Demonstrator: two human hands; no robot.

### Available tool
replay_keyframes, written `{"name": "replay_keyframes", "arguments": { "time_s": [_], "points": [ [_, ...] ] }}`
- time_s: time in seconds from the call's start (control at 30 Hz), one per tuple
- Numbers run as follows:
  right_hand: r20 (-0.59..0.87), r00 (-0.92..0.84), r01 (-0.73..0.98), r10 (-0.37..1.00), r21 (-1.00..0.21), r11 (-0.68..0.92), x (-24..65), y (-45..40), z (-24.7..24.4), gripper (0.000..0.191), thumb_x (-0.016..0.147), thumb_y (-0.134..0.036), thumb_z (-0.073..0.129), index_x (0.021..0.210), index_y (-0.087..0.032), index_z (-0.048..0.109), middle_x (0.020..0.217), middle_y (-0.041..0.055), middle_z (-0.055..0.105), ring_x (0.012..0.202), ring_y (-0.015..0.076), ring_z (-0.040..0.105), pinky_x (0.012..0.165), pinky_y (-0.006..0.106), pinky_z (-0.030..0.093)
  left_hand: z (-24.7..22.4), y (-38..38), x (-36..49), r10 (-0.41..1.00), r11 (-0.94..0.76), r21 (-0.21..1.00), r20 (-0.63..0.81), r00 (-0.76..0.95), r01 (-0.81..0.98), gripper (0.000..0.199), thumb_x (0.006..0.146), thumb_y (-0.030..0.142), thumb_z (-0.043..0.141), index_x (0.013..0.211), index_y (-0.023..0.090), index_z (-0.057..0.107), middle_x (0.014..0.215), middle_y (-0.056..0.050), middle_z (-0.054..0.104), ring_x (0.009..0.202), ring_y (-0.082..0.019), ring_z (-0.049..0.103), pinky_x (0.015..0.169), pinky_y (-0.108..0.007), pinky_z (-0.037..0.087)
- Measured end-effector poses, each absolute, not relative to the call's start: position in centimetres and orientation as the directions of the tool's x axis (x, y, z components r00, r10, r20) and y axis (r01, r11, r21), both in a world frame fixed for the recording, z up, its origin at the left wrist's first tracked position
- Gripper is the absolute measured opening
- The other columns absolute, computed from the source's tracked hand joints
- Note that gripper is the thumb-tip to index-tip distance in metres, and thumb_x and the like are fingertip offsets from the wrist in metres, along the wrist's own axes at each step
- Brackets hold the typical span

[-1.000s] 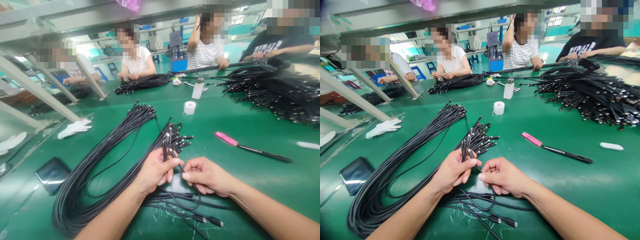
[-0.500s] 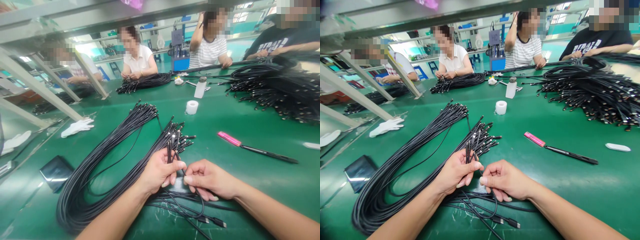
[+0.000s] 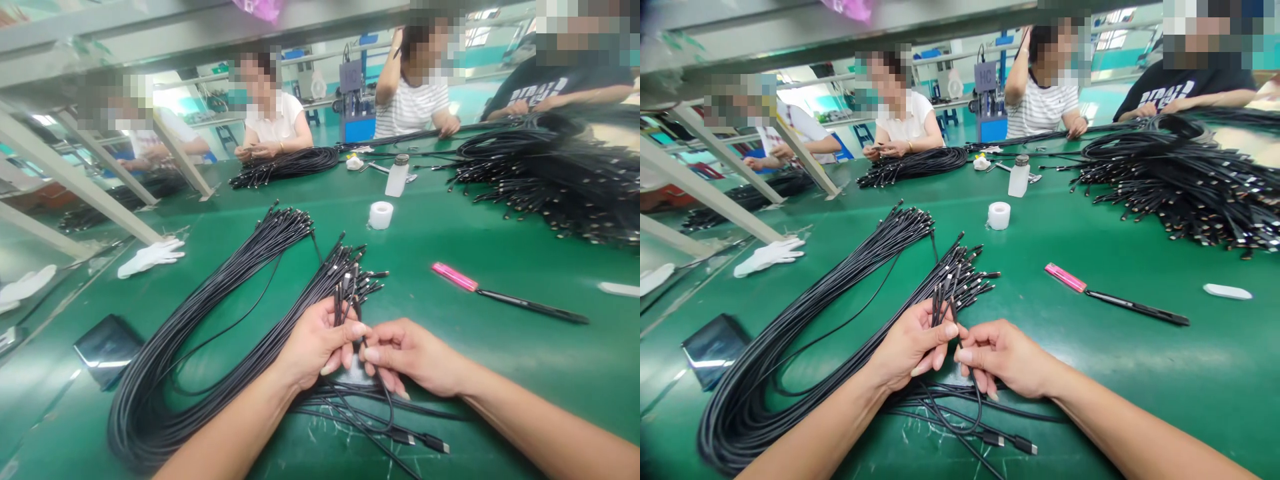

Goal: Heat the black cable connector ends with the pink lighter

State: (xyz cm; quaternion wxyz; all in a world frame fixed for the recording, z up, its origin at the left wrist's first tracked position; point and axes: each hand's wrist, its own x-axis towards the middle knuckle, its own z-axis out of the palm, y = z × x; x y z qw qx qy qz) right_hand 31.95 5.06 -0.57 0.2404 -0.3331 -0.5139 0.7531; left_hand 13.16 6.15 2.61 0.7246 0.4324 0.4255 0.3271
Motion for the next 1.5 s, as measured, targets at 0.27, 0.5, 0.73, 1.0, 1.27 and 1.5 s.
{"name": "replay_keyframes", "arguments": {
  "time_s": [0.27,0.5,0.73,1.0,1.27,1.5],
  "points": [
    [-0.191,-0.642,-0.119,0.743,-0.932,-0.342,31.6,5.2,-1.1,0.038,0.084,-0.051,0.067,0.080,-0.013,0.065,0.060,-0.0003,0.063,0.044,0.0084,0.055,0.044,0.019,0.046,2.2,6.0,13.4,0.834,0.428,0.852,-0.244,0.496,-0.302,0.050,0.075,0.030,0.078,0.062,0.019,0.031,0.061,-0.001,0.065,0.052,-0.013,0.065,0.037,-0.015,0.042],
    [-0.200,-0.662,-0.147,0.722,-0.910,-0.387,31.1,4.9,-1.3,0.037,0.083,-0.049,0.068,0.082,-0.012,0.063,0.063,0.0020,0.067,0.051,0.0114,0.064,0.051,0.022,0.052,1.8,6.2,13.4,0.830,0.435,0.871,-0.290,0.476,-0.228,0.047,0.074,0.031,0.079,0.066,0.019,0.034,0.056,-0.001,0.064,0.046,-0.012,0.062,0.035,-0.014,0.039],
    [-0.135,-0.586,0.050,0.799,-0.990,-0.130,32.4,6.7,-0.5,0.030,0.083,-0.044,0.068,0.089,-0.015,0.067,0.078,0.0042,0.070,0.070,0.0157,0.065,0.071,0.031,0.053,2.0,6.4,13.5,0.846,0.443,0.883,-0.355,0.399,-0.154,0.050,0.066,0.030,0.084,0.064,0.019,0.035,0.057,0.002,0.062,0.040,-0.005,0.049,0.028,-0.011,0.019],
    [0.286,0.220,0.934,0.933,-0.337,-0.117,43.0,13.3,-2.5,0.033,0.085,-0.035,0.061,0.108,-0.014,0.072,0.109,0.0186,0.067,0.103,0.0357,0.057,0.085,0.048,0.042,1.9,6.5,13.5,0.887,0.414,0.893,-0.355,0.294,-0.173,0.052,0.061,0.022,0.087,0.060,0.017,0.035,0.064,0.001,0.063,0.071,-0.014,0.067,0.063,-0.020,0.048],
    [0.186,0.146,0.884,0.972,-0.465,-0.044,41.7,12.7,-2.2,0.012,0.085,-0.031,0.059,0.081,-0.019,0.059,0.083,0.0094,0.067,0.079,0.0242,0.060,0.071,0.034,0.041,1.6,6.5,13.5,0.860,0.481,0.856,-0.420,0.289,-0.190,0.055,0.060,0.022,0.087,0.063,0.019,0.032,0.064,0.000,0.066,0.067,-0.018,0.069,0.063,-0.028,0.053],
    [0.092,-0.166,0.357,0.982,-0.923,0.147,36.4,9.8,-1.0,0.028,0.096,-0.048,0.045,0.102,-0.021,0.048,0.082,0.0024,0.065,0.056,0.0114,0.049,0.053,0.024,0.038,1.1,6.6,13.7,0.897,0.411,0.902,-0.375,0.233,-0.129,0.053,0.060,0.020,0.085,0.060,0.019,0.032,0.061,-0.002,0.066,0.062,-0.016,0.066,0.057,-0.024,0.048]
  ]
}}
